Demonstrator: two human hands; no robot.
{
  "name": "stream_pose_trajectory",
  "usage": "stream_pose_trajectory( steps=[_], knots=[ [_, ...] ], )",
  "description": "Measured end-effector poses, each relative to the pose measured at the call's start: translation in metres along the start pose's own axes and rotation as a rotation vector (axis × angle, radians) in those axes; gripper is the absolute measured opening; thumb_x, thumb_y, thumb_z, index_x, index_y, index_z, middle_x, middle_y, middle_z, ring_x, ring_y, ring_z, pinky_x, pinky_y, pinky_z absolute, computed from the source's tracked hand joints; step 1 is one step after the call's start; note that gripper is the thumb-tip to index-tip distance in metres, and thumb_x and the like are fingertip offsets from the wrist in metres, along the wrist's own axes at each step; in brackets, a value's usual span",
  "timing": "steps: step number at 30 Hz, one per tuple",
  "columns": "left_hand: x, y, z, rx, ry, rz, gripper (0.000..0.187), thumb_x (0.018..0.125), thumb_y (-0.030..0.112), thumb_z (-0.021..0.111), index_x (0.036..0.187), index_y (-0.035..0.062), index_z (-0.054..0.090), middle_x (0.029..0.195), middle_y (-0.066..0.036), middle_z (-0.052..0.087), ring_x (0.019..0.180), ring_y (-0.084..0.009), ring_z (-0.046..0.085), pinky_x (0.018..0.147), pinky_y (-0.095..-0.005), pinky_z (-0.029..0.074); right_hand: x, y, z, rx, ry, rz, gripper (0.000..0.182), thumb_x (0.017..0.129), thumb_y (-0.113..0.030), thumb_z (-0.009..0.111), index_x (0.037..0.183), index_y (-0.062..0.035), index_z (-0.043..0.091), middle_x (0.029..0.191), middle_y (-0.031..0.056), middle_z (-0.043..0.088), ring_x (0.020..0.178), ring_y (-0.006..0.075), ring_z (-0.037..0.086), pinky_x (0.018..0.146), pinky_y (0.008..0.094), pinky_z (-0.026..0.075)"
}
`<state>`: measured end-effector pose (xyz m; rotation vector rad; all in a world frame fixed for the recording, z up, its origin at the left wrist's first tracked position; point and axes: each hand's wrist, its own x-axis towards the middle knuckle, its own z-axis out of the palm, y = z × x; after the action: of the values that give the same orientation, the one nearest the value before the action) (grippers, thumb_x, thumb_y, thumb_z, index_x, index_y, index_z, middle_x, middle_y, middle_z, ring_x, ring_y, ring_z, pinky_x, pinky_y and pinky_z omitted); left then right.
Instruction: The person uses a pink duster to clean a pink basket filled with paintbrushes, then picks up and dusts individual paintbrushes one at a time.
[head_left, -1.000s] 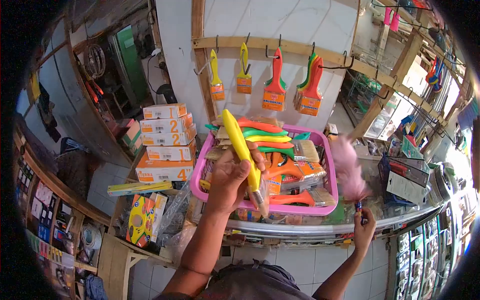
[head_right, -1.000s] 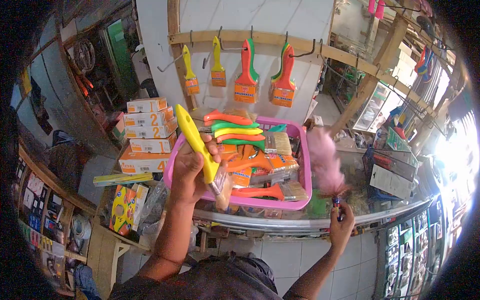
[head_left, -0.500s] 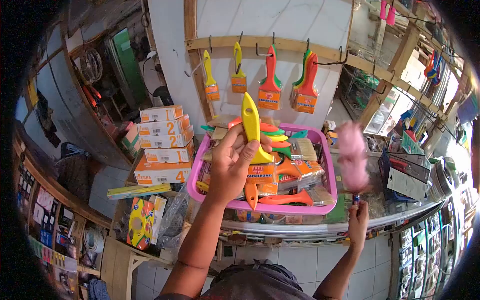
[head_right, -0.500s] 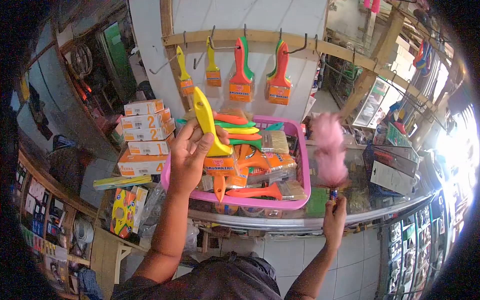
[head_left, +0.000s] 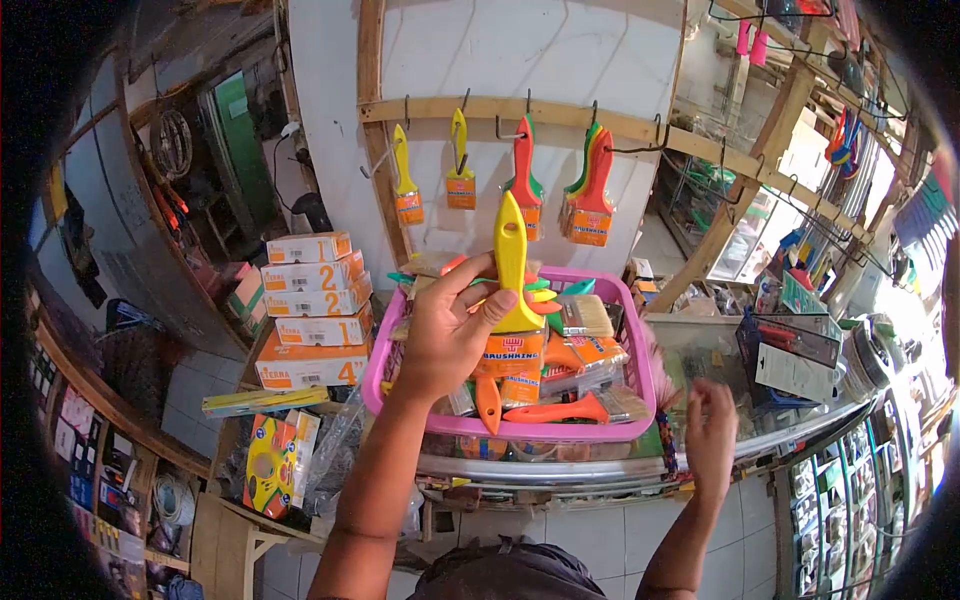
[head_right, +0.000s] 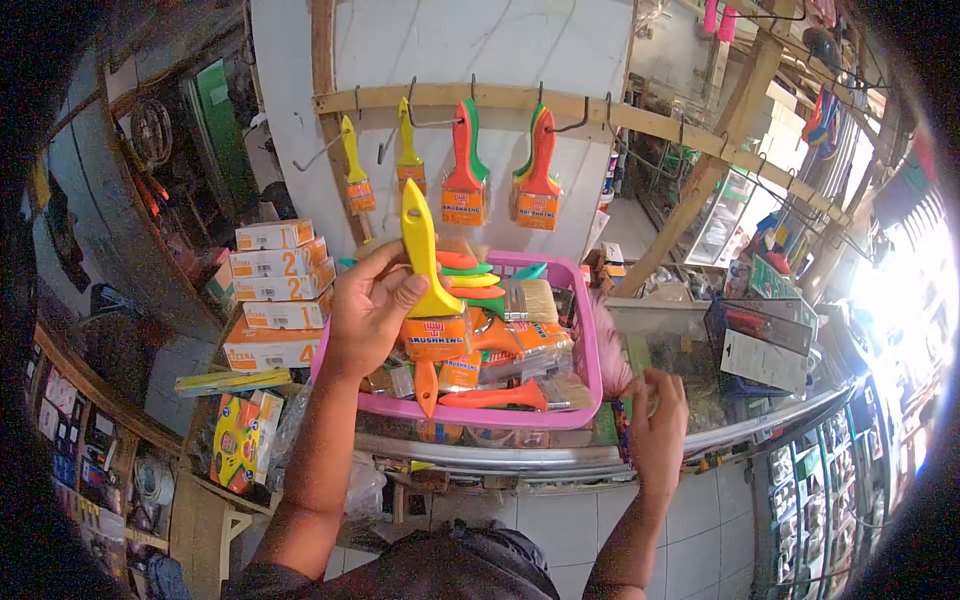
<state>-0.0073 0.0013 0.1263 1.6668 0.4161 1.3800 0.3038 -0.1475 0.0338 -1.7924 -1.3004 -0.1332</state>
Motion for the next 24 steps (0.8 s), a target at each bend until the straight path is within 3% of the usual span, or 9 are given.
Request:
stream_pose_trajectory(
  steps=[2, 4, 6, 9, 12, 13, 16, 19, 24],
  knots=[
    [0.006, 0.004, 0.000, 0.012, -0.010, 0.024, 0.042, 0.100, 0.014, 0.064, 0.134, -0.0083, 0.052, 0.113, -0.011, 0.068, 0.107, -0.0177, 0.066, 0.096, -0.0315, 0.053, 0.016, -0.057, -0.015, 0.262, -0.091, -0.147, 0.025, 0.089, -0.009, 0.067, 0.110, 0.0030, 0.064, 0.101, 0.0145, 0.067, 0.084, 0.0242, 0.063, 0.077, 0.0333, 0.049],
    [0.013, 0.012, 0.003, 0.003, -0.009, 0.039, 0.041, 0.100, 0.015, 0.064, 0.132, -0.0080, 0.054, 0.110, -0.011, 0.069, 0.104, -0.0175, 0.067, 0.094, -0.0315, 0.054, 0.029, -0.103, -0.010, 0.342, -0.245, -0.359, 0.032, 0.089, -0.008, 0.069, 0.118, 0.0023, 0.062, 0.101, 0.0170, 0.067, 0.091, 0.0315, 0.066, 0.082, 0.0374, 0.051],
    [0.023, 0.023, 0.004, -0.043, -0.027, 0.046, 0.039, 0.099, 0.014, 0.064, 0.130, -0.0077, 0.055, 0.109, -0.011, 0.069, 0.103, -0.0172, 0.068, 0.093, -0.0313, 0.054, 0.037, -0.138, 0.007, 0.363, -0.254, -0.489, 0.037, 0.091, -0.011, 0.071, 0.122, 0.0029, 0.058, 0.097, 0.0165, 0.068, 0.091, 0.0265, 0.067, 0.079, 0.0338, 0.051],
    [0.036, 0.038, 0.003, -0.089, -0.068, 0.046, 0.035, 0.099, 0.015, 0.064, 0.125, -0.0080, 0.059, 0.109, -0.013, 0.069, 0.101, -0.0169, 0.068, 0.089, -0.0302, 0.055, 0.053, -0.171, 0.035, 0.735, -0.354, -0.389, 0.039, 0.096, -0.016, 0.068, 0.127, 0.0036, 0.054, 0.089, 0.0110, 0.068, 0.082, 0.0160, 0.066, 0.071, 0.0282, 0.051],
    [0.046, 0.039, 0.005, -0.126, -0.024, 0.059, 0.035, 0.100, 0.019, 0.063, 0.124, -0.0074, 0.061, 0.106, -0.013, 0.071, 0.094, -0.0164, 0.070, 0.086, -0.0295, 0.056, 0.073, -0.182, 0.050, 1.047, -0.529, -0.206, 0.034, 0.101, -0.016, 0.063, 0.127, 0.0033, 0.052, 0.084, 0.0040, 0.067, 0.073, 0.0051, 0.058, 0.062, 0.0217, 0.046],
    [0.049, 0.036, 0.005, -0.151, 0.028, 0.028, 0.036, 0.101, 0.019, 0.063, 0.124, -0.0080, 0.061, 0.108, -0.013, 0.071, 0.095, -0.0143, 0.069, 0.086, -0.0274, 0.056, 0.077, -0.190, 0.051, 1.068, -0.483, -0.205, 0.025, 0.102, -0.013, 0.060, 0.121, 0.0031, 0.056, 0.082, -0.0006, 0.065, 0.065, 0.0010, 0.050, 0.056, 0.0194, 0.040],
    [0.045, 0.037, 0.004, -0.144, 0.140, 0.050, 0.041, 0.098, 0.019, 0.068, 0.124, -0.0112, 0.059, 0.111, -0.013, 0.070, 0.102, -0.0146, 0.067, 0.088, -0.0270, 0.055, 0.086, -0.200, 0.066, 1.145, -0.340, -0.293, 0.020, 0.102, -0.012, 0.060, 0.115, 0.0036, 0.059, 0.084, 0.0006, 0.066, 0.065, 0.0008, 0.050, 0.055, 0.0195, 0.040],
    [0.034, 0.037, 0.006, 0.040, 0.179, 0.122, 0.041, 0.097, 0.020, 0.069, 0.123, -0.0108, 0.060, 0.109, -0.012, 0.070, 0.100, -0.0128, 0.067, 0.087, -0.0255, 0.054, 0.091, -0.208, 0.059, 1.159, -0.374, -0.235, 0.020, 0.101, -0.011, 0.061, 0.111, 0.0063, 0.062, 0.083, 0.0018, 0.067, 0.068, 0.0012, 0.054, 0.058, 0.0192, 0.044],
    [0.023, 0.038, -0.001, 0.012, 0.147, -0.042, 0.038, 0.096, 0.019, 0.070, 0.120, -0.0095, 0.061, 0.104, -0.010, 0.070, 0.095, -0.0097, 0.066, 0.082, -0.0237, 0.054, 0.091, -0.215, 0.052, 1.127, -0.412, -0.163, 0.023, 0.101, -0.013, 0.062, 0.107, 0.0082, 0.062, 0.078, 0.0020, 0.067, 0.066, 0.0016, 0.055, 0.055, 0.0190, 0.045]
  ],
)
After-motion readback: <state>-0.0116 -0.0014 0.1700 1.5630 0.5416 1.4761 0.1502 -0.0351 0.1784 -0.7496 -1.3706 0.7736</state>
